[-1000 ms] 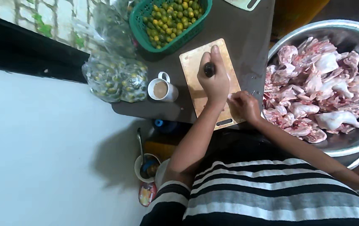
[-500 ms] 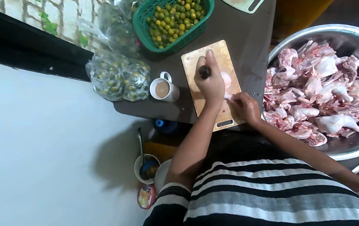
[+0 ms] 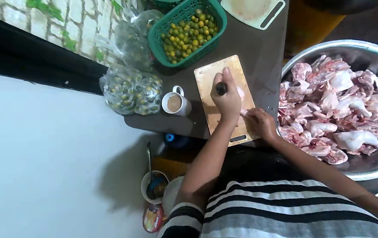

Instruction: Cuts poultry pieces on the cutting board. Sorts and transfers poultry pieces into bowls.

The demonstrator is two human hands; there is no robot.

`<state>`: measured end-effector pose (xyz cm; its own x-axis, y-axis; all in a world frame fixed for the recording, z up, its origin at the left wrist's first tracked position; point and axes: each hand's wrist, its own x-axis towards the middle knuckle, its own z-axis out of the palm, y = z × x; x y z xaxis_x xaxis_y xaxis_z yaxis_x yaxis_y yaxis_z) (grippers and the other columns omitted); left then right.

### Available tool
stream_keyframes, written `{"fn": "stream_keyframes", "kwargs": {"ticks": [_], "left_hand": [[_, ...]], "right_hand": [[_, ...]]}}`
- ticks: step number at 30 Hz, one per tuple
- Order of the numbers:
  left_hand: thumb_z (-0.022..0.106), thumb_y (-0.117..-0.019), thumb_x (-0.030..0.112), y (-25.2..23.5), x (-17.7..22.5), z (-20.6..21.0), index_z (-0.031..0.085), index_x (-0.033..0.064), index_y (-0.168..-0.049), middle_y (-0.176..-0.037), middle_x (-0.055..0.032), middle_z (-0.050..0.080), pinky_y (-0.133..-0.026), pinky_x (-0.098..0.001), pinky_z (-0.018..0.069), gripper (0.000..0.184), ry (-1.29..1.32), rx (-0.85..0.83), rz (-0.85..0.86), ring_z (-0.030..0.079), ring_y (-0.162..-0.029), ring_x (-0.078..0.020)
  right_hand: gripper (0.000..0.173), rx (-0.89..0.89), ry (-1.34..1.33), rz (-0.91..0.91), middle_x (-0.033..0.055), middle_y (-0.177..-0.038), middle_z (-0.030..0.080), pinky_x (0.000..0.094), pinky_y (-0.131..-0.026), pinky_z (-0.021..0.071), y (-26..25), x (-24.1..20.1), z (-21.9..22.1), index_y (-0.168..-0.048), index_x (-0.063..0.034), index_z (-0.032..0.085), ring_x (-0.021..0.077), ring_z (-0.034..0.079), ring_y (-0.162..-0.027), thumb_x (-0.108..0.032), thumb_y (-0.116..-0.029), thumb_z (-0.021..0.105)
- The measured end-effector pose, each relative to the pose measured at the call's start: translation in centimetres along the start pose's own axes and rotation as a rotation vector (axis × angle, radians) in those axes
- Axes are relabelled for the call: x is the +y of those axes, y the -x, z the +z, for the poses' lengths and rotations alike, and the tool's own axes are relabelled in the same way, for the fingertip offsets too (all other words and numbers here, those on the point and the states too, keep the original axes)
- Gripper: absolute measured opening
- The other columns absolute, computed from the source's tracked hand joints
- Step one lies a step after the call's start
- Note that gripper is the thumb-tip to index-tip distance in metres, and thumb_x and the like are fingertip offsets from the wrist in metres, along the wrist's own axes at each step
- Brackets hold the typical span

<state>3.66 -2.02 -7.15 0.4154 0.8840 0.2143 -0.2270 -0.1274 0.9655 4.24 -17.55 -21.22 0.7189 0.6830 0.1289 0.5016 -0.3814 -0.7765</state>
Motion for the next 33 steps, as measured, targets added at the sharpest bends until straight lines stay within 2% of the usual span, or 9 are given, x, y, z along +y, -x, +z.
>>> {"fn": "stream_keyframes", "kwargs": {"ticks": [2,5,11,15,19,23,26,31,33], "left_hand": [[0.049,-0.1082,0.018,-0.2,-0.2,0.3,0.041,0.019,-0.072,-0.053,0.0099,0.033,-0.043,-0.0208,0.0354,0.037,0.004,0.001,-0.011,0.036,-0.043,-0.0032],[0.045,-0.1091,0.019,-1.1,3.0,0.1,0.042,0.0197,-0.072,-0.052,0.0099,0.032,-0.043,-0.0216,0.0342,0.037,0.093,-0.001,-0.021,0.034,-0.043,-0.0042],[0.034,-0.1123,0.016,-2.8,10.0,-1.1,0.039,0.0178,-0.07,-0.046,0.0084,0.029,-0.036,-0.02,0.0342,0.043,0.29,0.022,0.169,0.033,-0.035,-0.0044],[0.033,-0.1118,0.013,-2.2,10.1,-2.2,0.04,0.0168,-0.072,-0.047,0.0078,0.03,-0.036,-0.0192,0.0334,0.04,0.294,0.001,0.246,0.032,-0.035,-0.0045],[0.036,-0.1103,0.013,-1.1,9.8,-3.3,0.04,0.0195,-0.074,-0.047,0.0104,0.029,-0.038,-0.018,0.0323,0.037,0.225,-0.068,0.289,0.032,-0.037,-0.0026],[0.038,-0.1102,0.014,-0.8,9.4,-4.0,0.04,0.0195,-0.073,-0.048,0.01,0.029,-0.038,-0.0188,0.0329,0.037,0.207,-0.098,0.26,0.032,-0.038,-0.003],[0.039,-0.1098,0.015,-0.6,9.0,-4.2,0.04,0.0202,-0.072,-0.048,0.0102,0.029,-0.038,-0.0188,0.0316,0.038,0.21,-0.104,0.224,0.031,-0.038,-0.003],[0.035,-0.1112,0.017,-0.7,9.7,-6.1,0.041,0.0207,-0.074,-0.048,0.0108,0.031,-0.04,-0.0181,0.0348,0.038,0.167,-0.075,0.234,0.033,-0.039,-0.0027],[0.033,-0.1113,0.014,-0.9,10.2,-6.7,0.041,0.0198,-0.074,-0.047,0.0101,0.032,-0.039,-0.0181,0.0355,0.038,0.187,-0.042,0.245,0.034,-0.037,-0.0031]], "right_hand": [[0.015,-0.007,0.001,0.017,0.0168,-0.117,0.073,0.0464,-0.092,0.0588,0.1,-0.1,0.1,-0.105,-0.0015,0.076,0.03,0.072,-0.107,-0.009,-0.0975,0.066],[0.015,-0.012,0.018,0.023,0.0156,-0.117,0.073,0.0451,-0.092,0.0589,0.0,-0.1,-0.1,-0.105,-0.0025,0.077,0.0291,0.072,-0.107,-0.01,-0.0974,0.066],[0.023,-0.041,0.037,0.058,0.0188,-0.118,0.071,0.0515,-0.091,0.0582,0.1,-0.8,-0.4,-0.112,0.0001,0.072,0.0342,0.071,-0.105,-0.017,-0.0984,0.067],[0.034,-0.124,0.085,0.057,0.0219,-0.119,0.067,0.0548,-0.091,0.0561,-1.0,-1.3,-0.2,-0.125,-0.0061,0.07,0.0394,0.068,-0.107,-0.024,-0.0967,0.071],[0.03,-0.173,0.125,0.071,0.0221,-0.118,0.067,0.0548,-0.093,0.055,-2.2,-1.6,-0.1,-0.12,-0.005,0.072,0.0398,0.066,-0.11,-0.023,-0.0962,0.072],[0.037,-0.342,0.278,0.13,0.023,-0.122,0.065,0.0573,-0.096,0.0517,-3.9,-2.5,0.3,-0.125,-0.0034,0.067,0.042,0.063,-0.115,-0.028,-0.0978,0.069],[0.03,-0.463,0.327,0.174,0.0227,-0.122,0.065,0.0585,-0.097,0.0495,-5.5,-3.0,0.1,-0.125,-0.0036,0.067,0.0418,0.063,-0.115,-0.02,-0.1,0.066],[0.033,-0.467,0.099,0.285,0.0241,-0.118,0.067,0.0603,-0.095,0.0524,-7.3,-5.5,-2.6,-0.13,0.0019,0.062,0.0418,0.067,-0.106,-0.018,-0.1041,0.059],[0.034,-0.403,-0.117,0.367,0.0226,-0.102,0.07,0.0556,-0.086,0.0561,-8.2,-6.0,-3.5,-0.131,0.0031,0.06,0.0353,0.07,-0.09,-0.019,-0.1057,0.056]]}}
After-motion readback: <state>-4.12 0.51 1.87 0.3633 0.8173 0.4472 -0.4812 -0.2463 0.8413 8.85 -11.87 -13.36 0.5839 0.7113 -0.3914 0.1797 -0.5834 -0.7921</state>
